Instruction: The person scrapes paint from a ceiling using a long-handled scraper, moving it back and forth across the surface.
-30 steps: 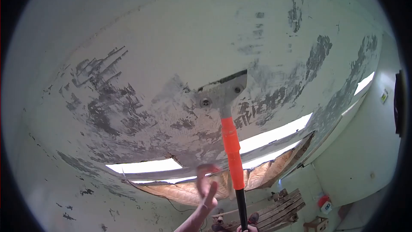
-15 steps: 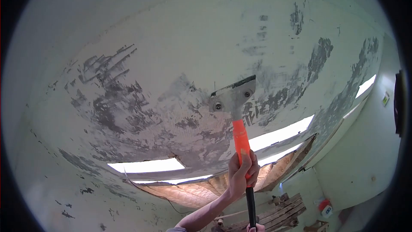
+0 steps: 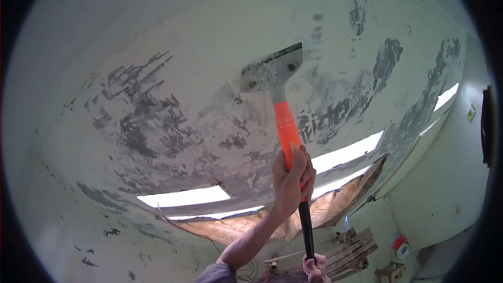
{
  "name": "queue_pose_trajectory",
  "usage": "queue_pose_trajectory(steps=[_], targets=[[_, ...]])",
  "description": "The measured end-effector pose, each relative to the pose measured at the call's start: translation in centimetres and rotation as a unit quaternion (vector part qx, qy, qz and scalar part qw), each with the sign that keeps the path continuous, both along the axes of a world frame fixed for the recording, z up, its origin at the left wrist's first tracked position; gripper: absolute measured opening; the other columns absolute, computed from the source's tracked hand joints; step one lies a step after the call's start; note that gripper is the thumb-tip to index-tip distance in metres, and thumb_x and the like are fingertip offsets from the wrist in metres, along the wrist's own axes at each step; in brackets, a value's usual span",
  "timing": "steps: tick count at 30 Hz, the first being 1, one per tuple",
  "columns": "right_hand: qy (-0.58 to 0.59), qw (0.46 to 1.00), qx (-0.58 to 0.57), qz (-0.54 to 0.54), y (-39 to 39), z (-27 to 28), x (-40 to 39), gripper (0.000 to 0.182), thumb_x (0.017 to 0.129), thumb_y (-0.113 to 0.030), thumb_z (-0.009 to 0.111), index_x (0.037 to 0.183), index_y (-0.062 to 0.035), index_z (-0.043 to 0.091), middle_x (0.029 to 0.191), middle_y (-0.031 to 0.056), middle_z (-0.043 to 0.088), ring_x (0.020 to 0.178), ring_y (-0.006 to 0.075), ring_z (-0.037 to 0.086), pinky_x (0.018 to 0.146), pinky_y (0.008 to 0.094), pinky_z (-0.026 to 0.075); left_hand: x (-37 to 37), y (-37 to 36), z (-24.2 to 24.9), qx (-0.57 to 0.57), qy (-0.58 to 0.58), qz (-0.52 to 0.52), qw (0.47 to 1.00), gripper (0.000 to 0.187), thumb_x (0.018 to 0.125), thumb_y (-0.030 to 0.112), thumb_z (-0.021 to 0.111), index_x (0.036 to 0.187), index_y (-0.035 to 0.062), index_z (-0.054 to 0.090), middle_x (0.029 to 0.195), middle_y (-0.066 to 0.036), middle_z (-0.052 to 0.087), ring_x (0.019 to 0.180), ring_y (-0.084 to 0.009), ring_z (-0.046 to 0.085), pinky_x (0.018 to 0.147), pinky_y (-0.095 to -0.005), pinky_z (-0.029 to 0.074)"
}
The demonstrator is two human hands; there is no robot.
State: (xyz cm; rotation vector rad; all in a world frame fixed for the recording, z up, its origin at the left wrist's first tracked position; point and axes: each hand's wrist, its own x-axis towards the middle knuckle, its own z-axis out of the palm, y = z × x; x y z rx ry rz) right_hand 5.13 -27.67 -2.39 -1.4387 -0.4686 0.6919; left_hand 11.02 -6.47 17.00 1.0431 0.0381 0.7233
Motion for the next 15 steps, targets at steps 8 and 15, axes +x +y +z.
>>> queue_pose_trajectory(steps=[8, 15], targets=[[0.021, 1.0, -0.015, 0.008, -3.4, -0.6, -0.5, 0.052, 0.097, -0.053, 0.052, 0.072, -0.0077, 0.051, 0.059, -0.005, 0.041, 0.053, 0.0077, 0.038, 0.046, 0.029, 0.027, -0.4, -2.0, -3.5, -0.022, 0.054, 0.048, 0.997, 0.034, 0.104, 0.032, 0.05, 0.08, 0.008, 0.043, 0.051, 0.004, 0.037, 0.033, -0.0049, 0.037, 0.027, -0.0222, 0.029], [-0.045, 0.999, 0.023, 0.002, -2.4, -3.2, 0.8, 0.051, 0.097, -0.051, 0.053, 0.073, -0.0065, 0.05, 0.06, -0.0049, 0.04, 0.057, 0.0078, 0.036, 0.047, 0.0303, 0.027, 0.0, -0.3, -0.7, -0.008, 0.056, 0.042, 0.998, 0.039, 0.103, 0.032, 0.052, 0.073, 0.0091, 0.042, 0.049, 0.004, 0.037, 0.032, -0.0062, 0.038, 0.028, -0.0232, 0.029]])
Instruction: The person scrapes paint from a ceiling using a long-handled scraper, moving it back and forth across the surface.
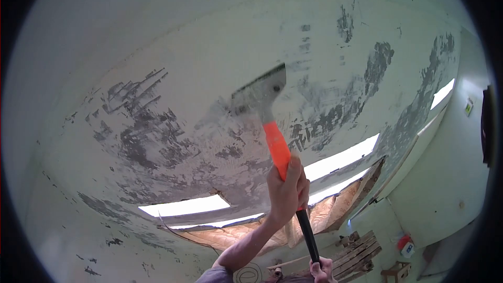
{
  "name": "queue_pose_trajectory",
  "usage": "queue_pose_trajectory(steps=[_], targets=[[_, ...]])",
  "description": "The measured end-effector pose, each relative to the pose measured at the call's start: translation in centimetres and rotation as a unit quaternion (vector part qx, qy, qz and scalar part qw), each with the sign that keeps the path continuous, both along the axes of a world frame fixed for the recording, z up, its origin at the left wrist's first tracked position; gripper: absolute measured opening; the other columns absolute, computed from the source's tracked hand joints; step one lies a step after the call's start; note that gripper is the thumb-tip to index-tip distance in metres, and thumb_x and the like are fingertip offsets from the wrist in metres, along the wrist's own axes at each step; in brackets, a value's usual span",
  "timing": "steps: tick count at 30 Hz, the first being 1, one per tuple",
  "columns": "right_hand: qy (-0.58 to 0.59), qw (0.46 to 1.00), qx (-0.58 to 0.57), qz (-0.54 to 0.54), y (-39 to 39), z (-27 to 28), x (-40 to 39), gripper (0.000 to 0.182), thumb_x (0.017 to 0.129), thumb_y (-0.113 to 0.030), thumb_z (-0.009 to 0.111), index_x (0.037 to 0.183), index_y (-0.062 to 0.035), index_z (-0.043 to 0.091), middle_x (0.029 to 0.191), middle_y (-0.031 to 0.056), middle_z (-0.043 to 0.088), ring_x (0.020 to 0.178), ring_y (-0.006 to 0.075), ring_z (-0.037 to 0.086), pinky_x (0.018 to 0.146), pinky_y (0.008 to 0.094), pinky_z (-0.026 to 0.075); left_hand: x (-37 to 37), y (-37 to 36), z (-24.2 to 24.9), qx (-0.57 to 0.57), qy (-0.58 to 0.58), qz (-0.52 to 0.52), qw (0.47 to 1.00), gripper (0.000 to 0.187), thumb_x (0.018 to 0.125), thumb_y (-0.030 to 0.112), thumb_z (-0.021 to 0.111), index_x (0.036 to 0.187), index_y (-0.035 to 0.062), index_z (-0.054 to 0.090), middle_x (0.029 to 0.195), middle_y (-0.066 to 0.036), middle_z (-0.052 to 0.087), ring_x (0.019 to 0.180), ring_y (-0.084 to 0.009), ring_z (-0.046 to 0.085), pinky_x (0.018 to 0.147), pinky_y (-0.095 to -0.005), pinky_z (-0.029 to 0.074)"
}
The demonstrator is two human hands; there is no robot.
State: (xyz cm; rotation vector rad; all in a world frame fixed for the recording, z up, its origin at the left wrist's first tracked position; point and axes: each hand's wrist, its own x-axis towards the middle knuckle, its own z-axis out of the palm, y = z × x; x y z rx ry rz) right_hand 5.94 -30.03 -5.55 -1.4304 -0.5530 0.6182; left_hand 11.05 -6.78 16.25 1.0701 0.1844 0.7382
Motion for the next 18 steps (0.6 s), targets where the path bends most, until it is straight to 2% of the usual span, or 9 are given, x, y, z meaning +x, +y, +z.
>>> queue_pose_trajectory(steps=[2, 4, 9, 11, 12, 14, 16, 17, 18], targets=[[0.013, 1.0, -0.022, 0.018, -1.4, 0.5, -0.6, 0.051, 0.097, -0.05, 0.052, 0.073, -0.0056, 0.05, 0.061, -0.004, 0.039, 0.058, 0.0089, 0.036, 0.048, 0.0316, 0.028, -0.5, -0.8, -2.4, -0.017, 0.027, 0.008, 0.999, 0.038, 0.104, 0.031, 0.05, 0.074, 0.0093, 0.041, 0.049, 0.003, 0.036, 0.032, -0.0073, 0.038, 0.027, -0.0238, 0.03], [0.033, 0.999, -0.017, 0.024, -1.6, 1.7, -1.0, 0.05, 0.097, -0.05, 0.051, 0.075, -0.0057, 0.051, 0.062, -0.0033, 0.04, 0.059, 0.0096, 0.036, 0.05, 0.0321, 0.028, -1.0, -2.3, -2.3, -0.027, 0.06, 0.024, 0.998, 0.038, 0.104, 0.029, 0.048, 0.073, 0.0099, 0.039, 0.049, 0.002, 0.034, 0.031, -0.0085, 0.036, 0.026, -0.0252, 0.03], [0.052, 0.998, -0.039, 0.028, -0.4, 3.1, -0.7, 0.048, 0.097, -0.05, 0.052, 0.073, -0.008, 0.05, 0.062, -0.0042, 0.04, 0.06, 0.0085, 0.036, 0.05, 0.0301, 0.027, -0.7, -0.8, -1.8, 0.006, 0.023, 0.01, 1.0, 0.035, 0.105, 0.029, 0.047, 0.076, 0.0099, 0.041, 0.049, 0.002, 0.034, 0.031, -0.0086, 0.036, 0.026, -0.0254, 0.029], [0.046, 0.999, -0.011, 0.023, -1.2, 2.0, -1.0, 0.047, 0.097, -0.048, 0.053, 0.072, -0.0086, 0.049, 0.062, -0.0054, 0.038, 0.057, 0.008, 0.034, 0.049, 0.0303, 0.026, -0.6, -1.3, -2.6, -0.039, 0.043, 0.013, 0.998, 0.041, 0.102, 0.034, 0.054, 0.072, 0.01, 0.041, 0.049, 0.004, 0.037, 0.032, -0.0059, 0.037, 0.027, -0.0237, 0.028], [0.038, 0.999, 0.014, 0.008, -1.4, 2.1, -1.1, 0.046, 0.097, -0.046, 0.054, 0.072, -0.0085, 0.049, 0.061, -0.0057, 0.038, 0.056, 0.0078, 0.033, 0.048, 0.0304, 0.025, -0.7, -1.7, -2.5, -0.01, 0.049, 0.0, 0.999, 0.034, 0.105, 0.03, 0.047, 0.078, 0.0103, 0.041, 0.05, 0.002, 0.035, 0.031, -0.0084, 0.036, 0.026, -0.0253, 0.029], [0.02, 1.0, -0.005, -0.001, 0.2, 1.5, -0.2, 0.045, 0.098, -0.045, 0.054, 0.072, -0.0082, 0.049, 0.061, -0.0057, 0.039, 0.056, 0.0078, 0.034, 0.048, 0.0303, 0.026, -0.1, -0.7, -1.2, -0.013, 0.023, 0.003, 1.0, 0.032, 0.104, 0.03, 0.048, 0.08, 0.0103, 0.041, 0.05, 0.002, 0.035, 0.031, -0.0084, 0.036, 0.026, -0.0252, 0.029], [-0.011, 0.998, -0.051, -0.015, 1.1, 1.5, 0.2, 0.043, 0.098, -0.042, 0.053, 0.072, -0.0075, 0.049, 0.06, -0.0057, 0.039, 0.056, 0.0079, 0.035, 0.048, 0.0301, 0.027, -0.2, 0.5, 2.2, 0.007, -0.024, -0.013, 1.0, 0.028, 0.104, 0.028, 0.048, 0.083, 0.0103, 0.041, 0.05, 0.002, 0.036, 0.031, -0.0087, 0.037, 0.025, -0.0255, 0.029], [-0.013, 0.998, -0.055, -0.011, 0.3, 1.7, -0.1, 0.043, 0.098, -0.042, 0.053, 0.072, -0.0075, 0.049, 0.06, -0.0057, 0.039, 0.056, 0.0079, 0.035, 0.048, 0.0301, 0.027, -0.5, 0.1, 1.3, 0.004, -0.026, -0.009, 1.0, 0.028, 0.104, 0.028, 0.048, 0.083, 0.0103, 0.041, 0.05, 0.002, 0.036, 0.031, -0.0087, 0.037, 0.025, -0.0255, 0.029], [0.006, 1.0, -0.027, 0.003, -0.4, 2.0, -0.4, 0.043, 0.099, -0.041, 0.053, 0.072, -0.0071, 0.049, 0.061, -0.0055, 0.04, 0.056, 0.0077, 0.036, 0.048, 0.0302, 0.026, -0.6, -0.4, -0.3, 0.001, 0.022, 0.002, 1.0, 0.031, 0.105, 0.03, 0.047, 0.082, 0.0102, 0.041, 0.05, 0.002, 0.035, 0.031, -0.0089, 0.037, 0.026, -0.0254, 0.029]])
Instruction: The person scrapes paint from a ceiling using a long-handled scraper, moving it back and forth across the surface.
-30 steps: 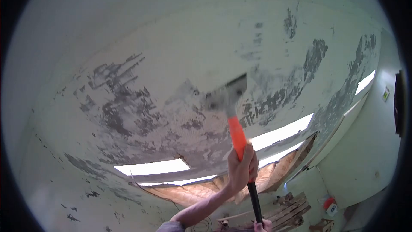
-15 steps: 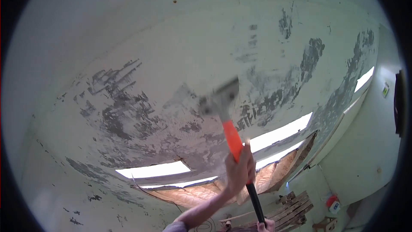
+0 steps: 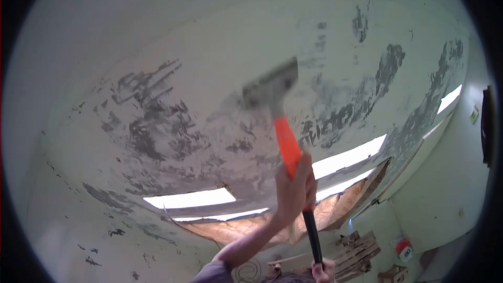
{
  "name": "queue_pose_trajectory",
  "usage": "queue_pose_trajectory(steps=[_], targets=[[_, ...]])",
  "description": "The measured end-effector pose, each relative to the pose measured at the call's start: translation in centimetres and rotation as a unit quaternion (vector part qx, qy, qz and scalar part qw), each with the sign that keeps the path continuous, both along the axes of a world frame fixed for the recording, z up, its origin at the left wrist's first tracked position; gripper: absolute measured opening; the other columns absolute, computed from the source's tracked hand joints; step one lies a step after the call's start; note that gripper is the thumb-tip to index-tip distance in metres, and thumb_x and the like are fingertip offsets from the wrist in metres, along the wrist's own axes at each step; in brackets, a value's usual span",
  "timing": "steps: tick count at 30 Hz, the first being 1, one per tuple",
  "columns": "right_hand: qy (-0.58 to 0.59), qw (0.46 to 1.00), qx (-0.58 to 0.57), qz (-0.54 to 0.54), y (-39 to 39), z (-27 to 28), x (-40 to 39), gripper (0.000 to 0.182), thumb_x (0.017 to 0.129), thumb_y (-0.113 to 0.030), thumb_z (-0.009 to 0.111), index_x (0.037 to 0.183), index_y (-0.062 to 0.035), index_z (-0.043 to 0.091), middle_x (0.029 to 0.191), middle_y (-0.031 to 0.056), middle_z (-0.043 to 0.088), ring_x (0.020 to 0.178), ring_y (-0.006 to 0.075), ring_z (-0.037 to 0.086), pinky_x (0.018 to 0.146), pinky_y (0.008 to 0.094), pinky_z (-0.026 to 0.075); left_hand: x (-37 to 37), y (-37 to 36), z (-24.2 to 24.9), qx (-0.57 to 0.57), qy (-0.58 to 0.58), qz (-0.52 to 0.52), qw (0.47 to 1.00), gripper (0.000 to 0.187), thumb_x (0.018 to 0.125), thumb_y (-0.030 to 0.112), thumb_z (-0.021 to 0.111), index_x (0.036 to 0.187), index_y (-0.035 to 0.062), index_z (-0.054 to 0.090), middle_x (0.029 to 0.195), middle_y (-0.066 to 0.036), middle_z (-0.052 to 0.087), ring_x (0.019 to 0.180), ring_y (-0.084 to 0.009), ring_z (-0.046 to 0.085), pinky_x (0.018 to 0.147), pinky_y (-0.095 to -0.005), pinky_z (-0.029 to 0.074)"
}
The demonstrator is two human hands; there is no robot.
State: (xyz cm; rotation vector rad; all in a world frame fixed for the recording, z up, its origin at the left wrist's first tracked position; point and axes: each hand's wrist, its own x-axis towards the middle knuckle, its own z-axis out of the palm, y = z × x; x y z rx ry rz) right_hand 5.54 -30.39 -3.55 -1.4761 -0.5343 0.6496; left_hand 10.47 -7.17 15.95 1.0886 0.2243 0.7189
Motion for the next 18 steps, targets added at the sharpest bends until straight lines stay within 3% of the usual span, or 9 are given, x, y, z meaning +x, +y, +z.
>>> queue_pose_trajectory(steps=[2, 7, 10, 12, 13, 14, 15, 17, 18], targets=[[0.062, 0.998, 0.014, 0.02, -1.5, -0.4, -0.9, 0.044, 0.099, -0.043, 0.053, 0.073, -0.0068, 0.05, 0.061, -0.0045, 0.041, 0.057, 0.0074, 0.036, 0.048, 0.0301, 0.026, -0.4, -0.8, -2.0, 0.0, 0.031, -0.009, 0.999, 0.033, 0.105, 0.031, 0.046, 0.081, 0.0096, 0.041, 0.049, 0.003, 0.034, 0.03, -0.0092, 0.037, 0.026, -0.0251, 0.028], [0.059, 0.998, 0.006, 0.025, 0.0, 3.1, -0.2, 0.047, 0.098, -0.047, 0.052, 0.072, -0.008, 0.051, 0.062, -0.0049, 0.041, 0.057, 0.0075, 0.036, 0.048, 0.0299, 0.027, -0.1, -0.3, 1.5, 0.014, -0.007, -0.012, 1.0, 0.037, 0.105, 0.034, 0.046, 0.077, 0.0091, 0.04, 0.049, 0.003, 0.033, 0.031, -0.0078, 0.036, 0.026, -0.0249, 0.028], [0.086, 0.996, 0.015, 0.034, -1.0, 4.1, -0.3, 0.049, 0.098, -0.05, 0.053, 0.071, -0.0096, 0.047, 0.062, -0.0065, 0.038, 0.057, 0.0069, 0.035, 0.048, 0.03, 0.026, 0.2, -0.6, 1.8, -0.01, 0.045, -0.017, 0.999, 0.039, 0.105, 0.035, 0.046, 0.076, 0.009, 0.039, 0.05, 0.003, 0.034, 0.031, -0.0075, 0.035, 0.026, -0.0251, 0.028], [0.049, 0.999, -0.016, 0.003, 0.4, 4.1, -0.3, 0.05, 0.098, -0.05, 0.054, 0.07, -0.0099, 0.047, 0.062, -0.0064, 0.038, 0.057, 0.007, 0.035, 0.048, 0.0298, 0.025, 0.6, 0.9, 4.4, 0.025, -0.06, -0.026, 0.998, 0.033, 0.104, 0.032, 0.049, 0.082, 0.009, 0.041, 0.051, 0.002, 0.034, 0.031, -0.0076, 0.034, 0.026, -0.025, 0.028], [-0.001, 0.999, -0.044, -0.02, 0.7, 4.1, -0.1, 0.05, 0.097, -0.051, 0.054, 0.069, -0.0101, 0.047, 0.062, -0.0063, 0.038, 0.057, 0.007, 0.035, 0.048, 0.0297, 0.025, 0.3, 0.1, 3.6, 0.022, -0.06, -0.024, 0.998, 0.033, 0.104, 0.032, 0.049, 0.082, 0.009, 0.041, 0.051, 0.002, 0.034, 0.031, -0.0076, 0.034, 0.026, -0.025, 0.028], [0.074, 0.996, -0.04, 0.013, -0.7, 5.3, -0.3, 0.05, 0.097, -0.05, 0.055, 0.069, -0.01, 0.048, 0.062, -0.006, 0.038, 0.057, 0.0074, 0.034, 0.048, 0.0299, 0.026, 0.3, -0.9, 2.3, 0.0, -0.017, -0.006, 1.0, 0.033, 0.104, 0.032, 0.05, 0.081, 0.0092, 0.041, 0.05, 0.002, 0.034, 0.03, -0.0078, 0.034, 0.025, -0.0249, 0.028], [0.067, 0.997, -0.032, 0.011, -1.2, 4.7, -0.3, 0.05, 0.097, -0.05, 0.055, 0.069, -0.01, 0.048, 0.062, -0.006, 0.038, 0.057, 0.0074, 0.034, 0.048, 0.0299, 0.026, 0.2, -1.5, 1.1, -0.021, 0.031, 0.009, 0.999, 0.033, 0.103, 0.032, 0.051, 0.081, 0.0094, 0.041, 0.05, 0.003, 0.034, 0.03, -0.008, 0.034, 0.025, -0.0248, 0.028], [0.059, 0.998, 0.005, 0.016, -2.6, 2.8, -1.1, 0.048, 0.098, -0.049, 0.055, 0.072, -0.0102, 0.048, 0.061, -0.0068, 0.037, 0.056, 0.0071, 0.033, 0.047, 0.03, 0.025, 0.3, -1.3, 0.5, -0.014, 0.039, -0.005, 0.999, 0.035, 0.103, 0.034, 0.051, 0.08, 0.0096, 0.04, 0.049, 0.003, 0.033, 0.029, -0.0087, 0.035, 0.024, -0.0249, 0.028], [0.097, 0.995, 0.001, 0.023, -1.8, 4.8, -0.8, 0.046, 0.097, -0.048, 0.057, 0.072, -0.0106, 0.048, 0.062, -0.0073, 0.038, 0.055, 0.0067, 0.034, 0.047, 0.0298, 0.026, 0.5, -0.8, 1.3, -0.008, 0.024, -0.007, 1.0, 0.036, 0.103, 0.034, 0.051, 0.079, 0.0097, 0.04, 0.048, 0.003, 0.033, 0.028, -0.0089, 0.036, 0.024, -0.0252, 0.028]])
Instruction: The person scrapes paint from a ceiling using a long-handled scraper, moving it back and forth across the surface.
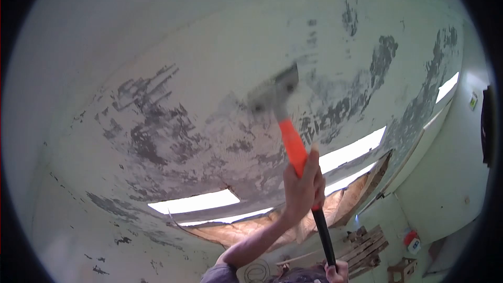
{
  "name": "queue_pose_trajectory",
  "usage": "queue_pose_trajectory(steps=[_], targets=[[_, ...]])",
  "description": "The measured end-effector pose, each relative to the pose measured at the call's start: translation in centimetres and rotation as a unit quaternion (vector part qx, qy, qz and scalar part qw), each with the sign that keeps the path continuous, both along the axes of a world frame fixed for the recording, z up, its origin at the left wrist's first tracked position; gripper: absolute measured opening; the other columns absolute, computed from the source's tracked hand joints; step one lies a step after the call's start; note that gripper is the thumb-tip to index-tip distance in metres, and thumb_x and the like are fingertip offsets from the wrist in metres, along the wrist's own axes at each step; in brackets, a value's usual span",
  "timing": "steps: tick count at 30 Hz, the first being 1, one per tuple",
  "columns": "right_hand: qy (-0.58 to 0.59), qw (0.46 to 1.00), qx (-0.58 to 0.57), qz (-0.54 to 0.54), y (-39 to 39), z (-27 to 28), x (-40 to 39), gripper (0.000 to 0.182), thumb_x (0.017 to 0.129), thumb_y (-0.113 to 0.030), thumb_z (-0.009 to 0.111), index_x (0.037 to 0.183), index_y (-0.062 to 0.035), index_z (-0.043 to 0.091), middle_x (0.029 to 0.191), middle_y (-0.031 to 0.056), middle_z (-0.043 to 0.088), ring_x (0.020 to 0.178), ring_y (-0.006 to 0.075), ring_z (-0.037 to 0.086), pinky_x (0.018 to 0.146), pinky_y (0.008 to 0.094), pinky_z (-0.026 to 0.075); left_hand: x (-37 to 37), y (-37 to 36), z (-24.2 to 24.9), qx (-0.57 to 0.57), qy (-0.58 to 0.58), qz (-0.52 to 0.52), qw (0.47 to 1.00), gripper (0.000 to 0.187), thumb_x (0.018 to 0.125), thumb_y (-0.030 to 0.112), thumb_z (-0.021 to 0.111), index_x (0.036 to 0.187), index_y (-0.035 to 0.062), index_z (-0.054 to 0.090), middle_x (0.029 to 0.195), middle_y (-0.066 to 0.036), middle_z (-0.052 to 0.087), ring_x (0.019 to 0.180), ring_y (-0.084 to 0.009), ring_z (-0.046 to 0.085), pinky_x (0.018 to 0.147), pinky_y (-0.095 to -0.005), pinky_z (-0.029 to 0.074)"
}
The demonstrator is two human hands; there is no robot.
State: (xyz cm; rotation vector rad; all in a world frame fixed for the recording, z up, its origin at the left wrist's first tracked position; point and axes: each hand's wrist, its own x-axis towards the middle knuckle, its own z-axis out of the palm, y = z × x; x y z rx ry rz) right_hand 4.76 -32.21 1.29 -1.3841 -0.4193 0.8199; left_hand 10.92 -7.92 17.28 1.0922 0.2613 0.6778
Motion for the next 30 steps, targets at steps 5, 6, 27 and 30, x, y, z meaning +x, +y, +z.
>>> queue_pose_trajectory(steps=[5, 6, 27, 30], targets=[[0.062, 0.998, 0.003, -0.014, 0.8, 0.7, -0.4, 0.047, 0.097, -0.047, 0.057, 0.07, -0.0093, 0.048, 0.061, -0.0051, 0.04, 0.056, 0.0086, 0.036, 0.048, 0.031, 0.028, -0.1, 0.1, 2.4, 0.027, -0.026, -0.007, 0.999, 0.04, 0.103, 0.036, 0.051, 0.074, 0.0102, 0.04, 0.047, 0.003, 0.033, 0.028, -0.0094, 0.037, 0.024, -0.026, 0.029], [0.01, 1.0, 0.003, -0.014, 0.3, 0.5, 0.2, 0.044, 0.098, -0.042, 0.057, 0.071, -0.0086, 0.048, 0.062, -0.0047, 0.039, 0.056, 0.0086, 0.036, 0.048, 0.0311, 0.028, 0.2, -0.3, 2.5, 0.027, -0.01, -0.004, 1.0, 0.042, 0.103, 0.036, 0.051, 0.072, 0.0106, 0.04, 0.047, 0.003, 0.032, 0.028, -0.0093, 0.037, 0.024, -0.026, 0.03], [-0.052, 0.997, 0.0, -0.056, 1.3, 0.6, 1.3, 0.052, 0.096, -0.054, 0.055, 0.071, -0.0089, 0.049, 0.062, -0.0075, 0.039, 0.056, 0.0056, 0.035, 0.048, 0.0268, 0.025, 2.2, -0.4, 3.4, 0.041, -0.056, -0.017, 0.997, 0.042, 0.101, 0.037, 0.055, 0.073, 0.0095, 0.041, 0.048, 0.004, 0.034, 0.029, -0.0094, 0.041, 0.026, -0.0254, 0.033], [-0.072, 0.996, 0.025, -0.055, -0.8, -2.2, -0.3, 0.05, 0.096, -0.052, 0.056, 0.071, -0.0088, 0.049, 0.062, -0.007, 0.039, 0.057, 0.0054, 0.035, 0.048, 0.027, 0.024, 1.3, -1.3, 0.8, 0.052, -0.006, -0.023, 0.998, 0.047, 0.101, 0.038, 0.053, 0.067, 0.0099, 0.039, 0.048, 0.003, 0.035, 0.029, -0.0092, 0.039, 0.026, -0.0253, 0.033]])
